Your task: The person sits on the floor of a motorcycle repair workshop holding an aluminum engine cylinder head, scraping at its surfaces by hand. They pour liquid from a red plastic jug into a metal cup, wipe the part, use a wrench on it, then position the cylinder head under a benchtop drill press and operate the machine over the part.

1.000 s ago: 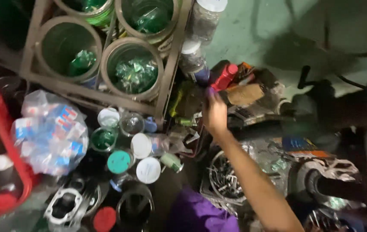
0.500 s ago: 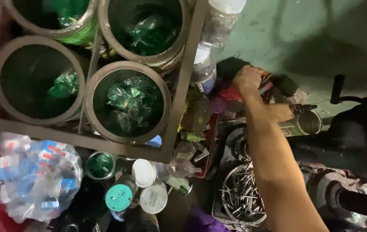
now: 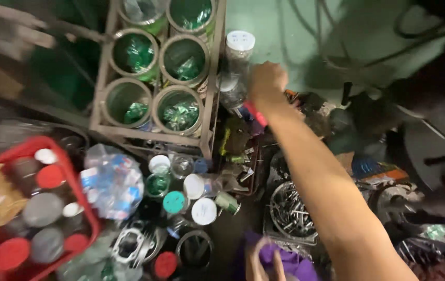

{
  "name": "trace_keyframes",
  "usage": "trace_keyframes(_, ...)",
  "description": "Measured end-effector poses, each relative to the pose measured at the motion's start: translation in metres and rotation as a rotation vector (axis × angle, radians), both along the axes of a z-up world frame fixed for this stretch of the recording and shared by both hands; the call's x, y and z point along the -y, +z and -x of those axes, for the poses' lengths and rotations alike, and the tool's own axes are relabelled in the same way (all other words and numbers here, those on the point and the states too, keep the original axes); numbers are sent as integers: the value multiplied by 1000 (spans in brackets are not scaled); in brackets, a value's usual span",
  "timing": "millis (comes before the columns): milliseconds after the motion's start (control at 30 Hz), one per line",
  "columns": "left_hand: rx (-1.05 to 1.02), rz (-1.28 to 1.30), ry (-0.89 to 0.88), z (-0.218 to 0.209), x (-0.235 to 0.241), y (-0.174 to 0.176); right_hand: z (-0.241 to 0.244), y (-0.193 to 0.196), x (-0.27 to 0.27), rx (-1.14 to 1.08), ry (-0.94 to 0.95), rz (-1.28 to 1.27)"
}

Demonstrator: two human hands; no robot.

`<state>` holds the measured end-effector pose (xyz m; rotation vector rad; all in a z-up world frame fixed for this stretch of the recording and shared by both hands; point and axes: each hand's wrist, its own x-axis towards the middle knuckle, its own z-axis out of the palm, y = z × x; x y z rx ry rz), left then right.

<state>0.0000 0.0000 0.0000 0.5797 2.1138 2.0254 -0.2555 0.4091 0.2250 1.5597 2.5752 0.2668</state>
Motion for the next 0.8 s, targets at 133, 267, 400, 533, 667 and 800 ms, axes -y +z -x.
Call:
trace_keyframes(133, -137, 109, 96, 99, -39, 121, -26, 41, 116, -90, 217, -137)
trace_keyframes(267, -353, 86, 14, 177, -21, 172, -87, 68, 200, -367, 230, 91)
trace_keyframes(400, -293, 59, -320, 200, 10, 200, -156, 82, 256, -596, 423, 129)
trace_keyframes(533, -393, 311, -397, 203, 34, 210, -192, 58, 283, -689, 393, 290)
trace_keyframes(667, -445, 403, -420, 201, 43, 202, -221, 25, 295, -783, 474, 304)
trace_keyframes(800, -439, 358, -470, 192, 49, 208, -242, 35, 294, -924, 787, 290)
